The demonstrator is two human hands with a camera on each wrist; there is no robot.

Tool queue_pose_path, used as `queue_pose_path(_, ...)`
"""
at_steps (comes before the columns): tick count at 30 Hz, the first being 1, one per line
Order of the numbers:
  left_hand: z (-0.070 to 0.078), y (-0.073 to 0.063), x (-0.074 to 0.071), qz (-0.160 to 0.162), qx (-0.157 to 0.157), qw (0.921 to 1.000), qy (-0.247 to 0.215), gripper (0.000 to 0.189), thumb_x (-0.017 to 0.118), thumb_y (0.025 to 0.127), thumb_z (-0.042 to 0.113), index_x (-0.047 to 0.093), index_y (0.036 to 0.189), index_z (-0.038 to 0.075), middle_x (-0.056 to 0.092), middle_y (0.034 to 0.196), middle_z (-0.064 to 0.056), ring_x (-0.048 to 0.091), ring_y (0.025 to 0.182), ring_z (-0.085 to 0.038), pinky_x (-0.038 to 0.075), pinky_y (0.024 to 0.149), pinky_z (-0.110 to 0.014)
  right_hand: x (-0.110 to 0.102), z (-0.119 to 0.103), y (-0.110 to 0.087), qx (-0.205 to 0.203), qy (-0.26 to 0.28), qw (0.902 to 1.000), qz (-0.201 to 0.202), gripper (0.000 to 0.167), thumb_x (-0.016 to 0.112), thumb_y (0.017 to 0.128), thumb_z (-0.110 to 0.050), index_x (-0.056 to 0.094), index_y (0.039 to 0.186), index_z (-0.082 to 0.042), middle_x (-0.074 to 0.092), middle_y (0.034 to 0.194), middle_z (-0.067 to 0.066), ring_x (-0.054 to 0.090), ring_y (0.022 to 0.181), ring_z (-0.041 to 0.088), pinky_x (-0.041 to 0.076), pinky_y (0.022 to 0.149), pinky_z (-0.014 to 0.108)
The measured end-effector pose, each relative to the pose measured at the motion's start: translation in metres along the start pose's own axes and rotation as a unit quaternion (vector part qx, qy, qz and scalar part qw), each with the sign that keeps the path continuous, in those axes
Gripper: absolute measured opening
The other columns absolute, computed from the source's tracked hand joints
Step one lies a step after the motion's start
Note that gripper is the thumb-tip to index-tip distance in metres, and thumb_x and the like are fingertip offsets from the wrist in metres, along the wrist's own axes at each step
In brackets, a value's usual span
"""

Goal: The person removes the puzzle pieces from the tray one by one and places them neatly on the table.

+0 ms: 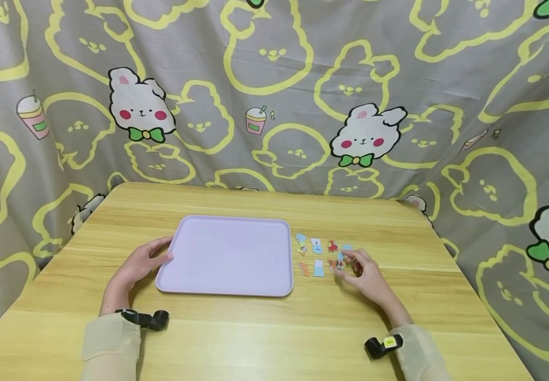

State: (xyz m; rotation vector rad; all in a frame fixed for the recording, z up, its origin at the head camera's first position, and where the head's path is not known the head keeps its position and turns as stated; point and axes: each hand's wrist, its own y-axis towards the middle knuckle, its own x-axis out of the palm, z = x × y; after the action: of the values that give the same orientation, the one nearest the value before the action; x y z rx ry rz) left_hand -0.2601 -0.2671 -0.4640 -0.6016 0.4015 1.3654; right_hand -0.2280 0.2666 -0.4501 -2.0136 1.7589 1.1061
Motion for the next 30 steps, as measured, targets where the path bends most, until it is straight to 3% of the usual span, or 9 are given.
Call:
queue_pose_path(7, -0.002, 0.000, 0.001, 0.001, -0.005, 1.0000, -0.006, 0.057, 0.057, 0.099, 0.023, 0.037, 0.151, 0.008, 0.028, 0.159, -0.023, 0.017, 0.149, -0.045, 0.016, 0.122, -0.061, -0.005, 0.006, -0.002, 0.007, -0.019, 0.9998, -0.003, 0.046, 0.073, 0.083, -0.002, 0.057, 0.124, 0.012, 0.055, 0.097, 0.018, 0.043, 0.074, 0.023, 0.040, 0.059, 0.024)
queue_pose_path(11, -0.002, 0.000, 0.001, 0.003, -0.004, 1.0000, -0.004, 0.057, 0.057, 0.099, 0.022, 0.037, 0.151, 0.008, 0.028, 0.159, -0.023, 0.018, 0.149, -0.045, 0.017, 0.121, -0.061, -0.003, 0.025, -0.002, 0.014, -0.030, 0.9994, -0.006, 0.047, 0.074, 0.082, -0.004, 0.058, 0.125, 0.009, 0.055, 0.097, 0.016, 0.043, 0.075, 0.021, 0.039, 0.059, 0.025)
queue_pose_path(17, -0.002, 0.001, 0.001, 0.003, -0.003, 1.0000, -0.003, 0.057, 0.057, 0.099, 0.022, 0.037, 0.151, 0.008, 0.028, 0.159, -0.023, 0.018, 0.149, -0.045, 0.017, 0.121, -0.061, -0.005, 0.052, -0.001, 0.010, -0.054, 0.9984, -0.012, 0.049, 0.077, 0.081, -0.010, 0.060, 0.126, 0.001, 0.055, 0.097, 0.007, 0.041, 0.076, 0.007, 0.037, 0.060, 0.021)
queue_pose_path(30, 0.000, 0.001, 0.000, 0.000, -0.010, 0.9998, -0.018, 0.058, 0.056, 0.100, 0.023, 0.035, 0.152, 0.009, 0.026, 0.160, -0.022, 0.016, 0.149, -0.044, 0.016, 0.122, -0.060, -0.010, 0.056, 0.003, -0.024, -0.083, 0.9955, -0.038, 0.047, 0.079, 0.079, -0.015, 0.063, 0.120, 0.001, 0.050, 0.088, 0.001, 0.039, 0.070, 0.003, 0.034, 0.056, 0.019)
